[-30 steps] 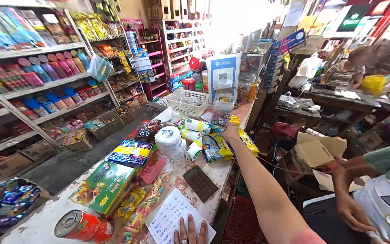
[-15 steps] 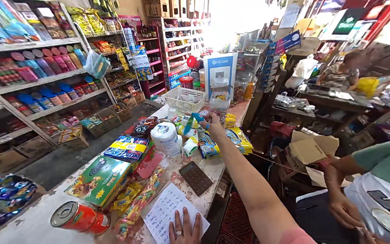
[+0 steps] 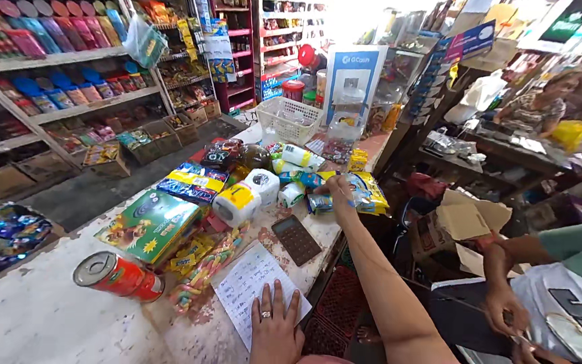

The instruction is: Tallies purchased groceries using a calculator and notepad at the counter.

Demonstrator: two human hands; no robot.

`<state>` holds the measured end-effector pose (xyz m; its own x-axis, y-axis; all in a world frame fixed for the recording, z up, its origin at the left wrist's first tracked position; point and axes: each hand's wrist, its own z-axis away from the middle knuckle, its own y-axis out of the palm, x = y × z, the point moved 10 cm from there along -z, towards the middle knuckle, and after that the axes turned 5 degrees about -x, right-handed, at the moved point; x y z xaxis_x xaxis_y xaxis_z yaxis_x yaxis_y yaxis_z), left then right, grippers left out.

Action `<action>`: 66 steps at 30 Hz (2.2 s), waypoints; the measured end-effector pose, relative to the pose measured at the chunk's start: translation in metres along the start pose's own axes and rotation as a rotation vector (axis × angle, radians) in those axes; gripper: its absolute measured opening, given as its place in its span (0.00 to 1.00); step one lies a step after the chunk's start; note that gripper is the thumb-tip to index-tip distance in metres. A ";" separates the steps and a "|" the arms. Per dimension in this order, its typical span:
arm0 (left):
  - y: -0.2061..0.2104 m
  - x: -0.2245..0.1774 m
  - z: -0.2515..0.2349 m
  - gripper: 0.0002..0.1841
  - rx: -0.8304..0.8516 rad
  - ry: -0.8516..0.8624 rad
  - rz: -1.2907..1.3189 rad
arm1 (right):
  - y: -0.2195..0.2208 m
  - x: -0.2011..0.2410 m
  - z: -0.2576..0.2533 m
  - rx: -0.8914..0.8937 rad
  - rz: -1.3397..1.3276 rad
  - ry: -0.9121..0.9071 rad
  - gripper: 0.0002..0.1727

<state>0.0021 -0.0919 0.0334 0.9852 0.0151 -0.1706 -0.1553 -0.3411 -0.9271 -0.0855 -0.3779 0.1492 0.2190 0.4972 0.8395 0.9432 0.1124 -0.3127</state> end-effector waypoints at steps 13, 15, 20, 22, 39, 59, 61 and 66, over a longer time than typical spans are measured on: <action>-0.010 0.004 0.002 0.52 -0.100 -0.052 -0.013 | 0.159 0.012 0.150 0.505 -0.136 0.160 0.19; -0.012 0.004 0.002 0.50 -0.123 -0.062 -0.042 | 0.162 0.012 0.154 0.523 -0.106 0.147 0.19; -0.014 0.004 0.002 0.47 -0.152 -0.066 -0.067 | 0.170 0.016 0.160 0.590 -0.062 0.121 0.20; -0.015 0.004 0.001 0.47 -0.154 -0.067 -0.072 | 0.172 0.017 0.160 0.616 -0.013 0.105 0.20; -0.011 0.005 0.000 0.29 -0.206 -0.033 -0.085 | 0.164 0.013 0.154 0.566 0.002 0.089 0.19; -0.009 0.006 0.000 0.36 -0.210 -0.032 -0.084 | 0.163 0.018 0.150 0.536 0.043 0.028 0.18; -0.009 0.006 0.000 0.37 -0.204 -0.033 -0.081 | 0.163 0.020 0.150 0.553 0.066 0.018 0.18; -0.008 0.007 -0.001 0.35 -0.202 -0.026 -0.084 | 0.163 0.018 0.148 0.551 0.070 0.037 0.18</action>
<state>0.0100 -0.0899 0.0396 0.9915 0.0745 -0.1062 -0.0524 -0.5190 -0.8531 0.0349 -0.2228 0.0479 0.2946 0.4899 0.8205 0.6578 0.5189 -0.5460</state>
